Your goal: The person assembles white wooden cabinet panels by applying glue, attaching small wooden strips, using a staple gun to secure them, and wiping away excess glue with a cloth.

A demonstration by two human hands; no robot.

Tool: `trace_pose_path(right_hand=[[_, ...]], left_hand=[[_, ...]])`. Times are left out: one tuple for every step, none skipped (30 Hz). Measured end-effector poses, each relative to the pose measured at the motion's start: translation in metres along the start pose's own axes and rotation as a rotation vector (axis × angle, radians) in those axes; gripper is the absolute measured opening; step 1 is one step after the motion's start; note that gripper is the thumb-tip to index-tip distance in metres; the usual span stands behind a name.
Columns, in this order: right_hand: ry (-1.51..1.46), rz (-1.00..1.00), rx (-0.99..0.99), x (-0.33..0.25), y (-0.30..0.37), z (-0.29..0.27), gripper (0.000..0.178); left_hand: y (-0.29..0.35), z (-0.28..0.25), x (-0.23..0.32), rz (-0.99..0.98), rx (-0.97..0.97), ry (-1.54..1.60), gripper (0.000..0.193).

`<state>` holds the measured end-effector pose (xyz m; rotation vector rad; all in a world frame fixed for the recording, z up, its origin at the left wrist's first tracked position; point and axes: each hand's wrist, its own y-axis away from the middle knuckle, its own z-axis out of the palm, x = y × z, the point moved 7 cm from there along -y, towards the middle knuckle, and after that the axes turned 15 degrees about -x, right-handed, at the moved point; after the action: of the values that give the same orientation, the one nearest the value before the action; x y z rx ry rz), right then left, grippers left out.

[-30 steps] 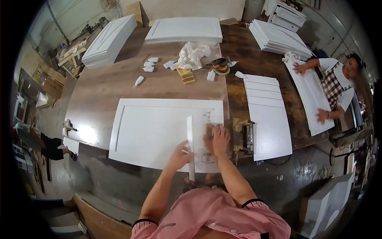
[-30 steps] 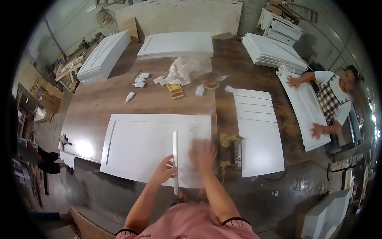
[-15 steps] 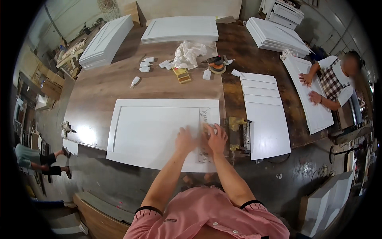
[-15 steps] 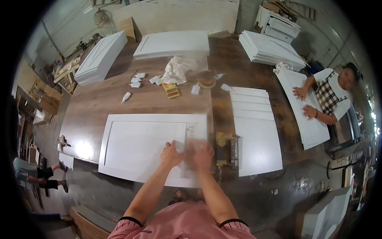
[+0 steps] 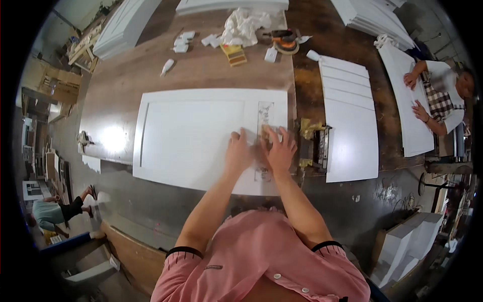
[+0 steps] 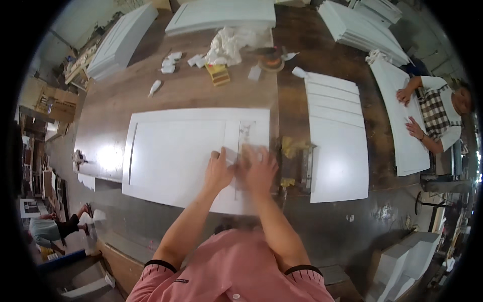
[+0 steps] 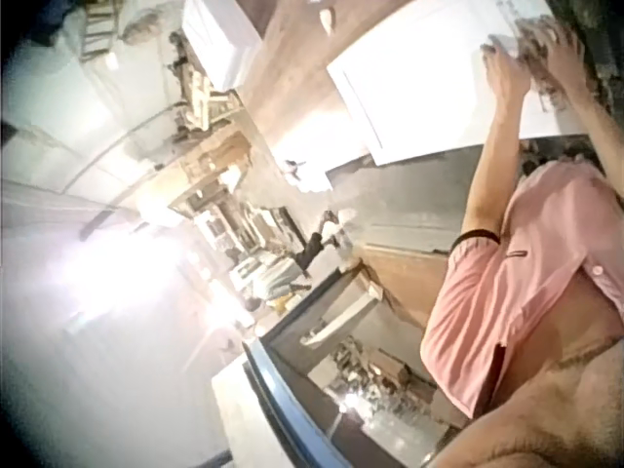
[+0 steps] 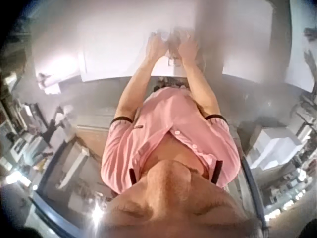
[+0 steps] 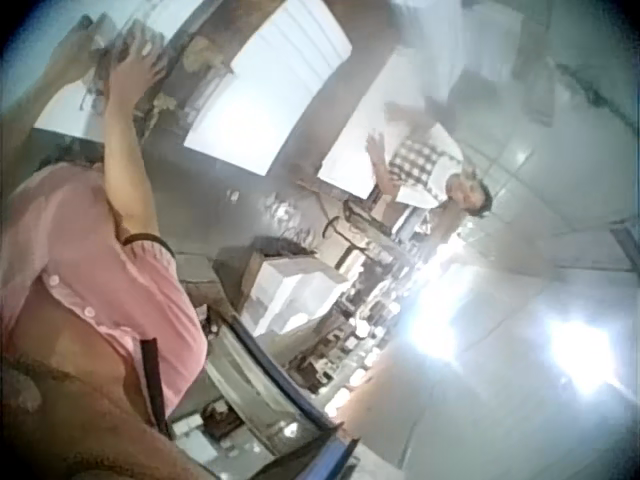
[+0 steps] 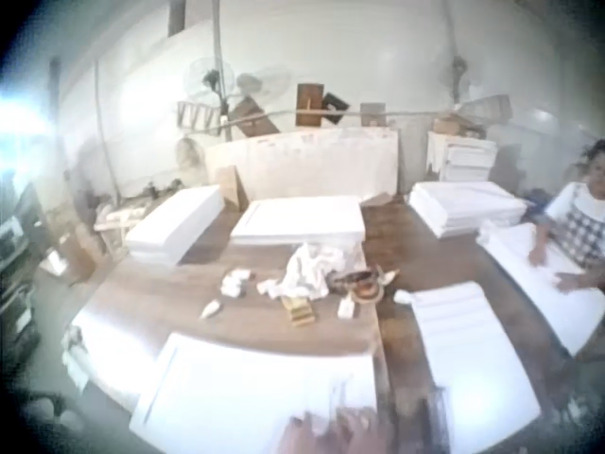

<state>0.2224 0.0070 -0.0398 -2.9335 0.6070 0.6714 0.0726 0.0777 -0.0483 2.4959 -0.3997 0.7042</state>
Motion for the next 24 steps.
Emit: trace_pose_path(right_hand=[[-0.019, -0.024, 0.028, -0.005, -0.002, -0.007, 0.044], [-0.037, -0.033, 0.003, -0.008, -0.001, -0.007, 0.046], [-0.033, -0.028, -0.013, -0.008, -0.002, -0.007, 0.046], [-0.035, -0.022, -0.031, -0.009, -0.002, -0.005, 0.046], [-0.037, -0.014, -0.049, -0.008, -0.002, -0.003, 0.046], [-0.033, -0.003, -0.064, -0.007, -0.003, -0.001, 0.046], [-0.044, -0.012, -0.058, -0.006, -0.004, 0.000, 0.046], [-0.055, -0.020, -0.054, -0.006, -0.004, 0.002, 0.046], [-0.050, -0.008, -0.068, -0.006, -0.005, 0.002, 0.046], [-0.044, -0.006, -0.081, -0.008, -0.006, 0.002, 0.046], [-0.038, -0.004, -0.095, -0.007, -0.007, 0.004, 0.046], [-0.038, 0.001, -0.099, -0.008, -0.008, 0.003, 0.046], [-0.041, -0.008, -0.093, -0.009, -0.009, 0.002, 0.046], [-0.043, -0.018, -0.084, -0.010, -0.008, 0.000, 0.046], [-0.047, -0.022, -0.074, -0.011, -0.010, -0.001, 0.046], [-0.042, -0.015, -0.086, -0.011, -0.011, 0.000, 0.046], [-0.036, -0.009, -0.096, -0.011, -0.011, 0.001, 0.046], [-0.039, -0.011, -0.080, -0.010, -0.012, 0.000, 0.046], [-0.040, -0.011, -0.095, -0.008, -0.013, 0.000, 0.045], [-0.042, -0.009, -0.111, -0.006, -0.013, 0.000, 0.045], [-0.042, -0.013, -0.089, -0.007, -0.013, -0.003, 0.045], [-0.050, -0.014, -0.095, -0.007, -0.011, -0.004, 0.045], [-0.057, -0.015, -0.102, -0.007, -0.010, -0.005, 0.045], [-0.058, -0.013, -0.097, -0.008, -0.008, -0.005, 0.045]], left_hand=[[0.005, -0.006, 0.005, 0.042, 0.007, -0.010, 0.073], [0.010, -0.007, 0.008, 0.087, 0.011, -0.021, 0.070], [0.013, -0.002, 0.002, 0.077, -0.001, -0.015, 0.070], [0.019, 0.001, 0.000, 0.140, 0.009, -0.093, 0.068], [0.026, 0.006, 0.001, 0.204, 0.016, -0.172, 0.065], [0.028, 0.016, -0.002, 0.199, -0.002, -0.166, 0.065], [0.032, 0.022, -0.001, 0.217, 0.073, -0.187, 0.064], [0.036, 0.027, -0.001, 0.234, 0.146, -0.208, 0.063], [0.034, 0.029, 0.002, 0.230, 0.128, -0.202, 0.063], [0.033, 0.028, 0.008, 0.235, 0.169, -0.265, 0.063], [0.032, 0.027, 0.011, 0.240, 0.209, -0.327, 0.064], [0.029, 0.026, 0.011, 0.239, 0.203, -0.327, 0.064], [0.025, 0.030, 0.008, 0.220, 0.131, -0.340, 0.065], [0.023, 0.035, 0.005, 0.201, 0.061, -0.353, 0.066], [0.020, 0.034, 0.003, 0.205, 0.070, -0.359, 0.066], [0.018, 0.036, 0.000, 0.202, 0.034, -0.362, 0.066], [0.016, 0.038, -0.002, 0.200, 0.000, -0.365, 0.067], [0.014, 0.028, -0.002, 0.211, 0.012, -0.371, 0.067], [0.013, 0.023, -0.003, 0.244, -0.120, -0.373, 0.072], [0.012, 0.016, -0.005, 0.277, -0.253, -0.376, 0.077], [0.013, -0.005, -0.006, 0.290, -0.237, -0.384, 0.077], [0.018, -0.014, -0.004, 0.373, -0.352, -0.453, 0.085], [0.022, -0.016, -0.001, 0.453, -0.469, -0.523, 0.092], [0.023, -0.018, -0.001, 0.460, -0.475, -0.582, 0.102]])
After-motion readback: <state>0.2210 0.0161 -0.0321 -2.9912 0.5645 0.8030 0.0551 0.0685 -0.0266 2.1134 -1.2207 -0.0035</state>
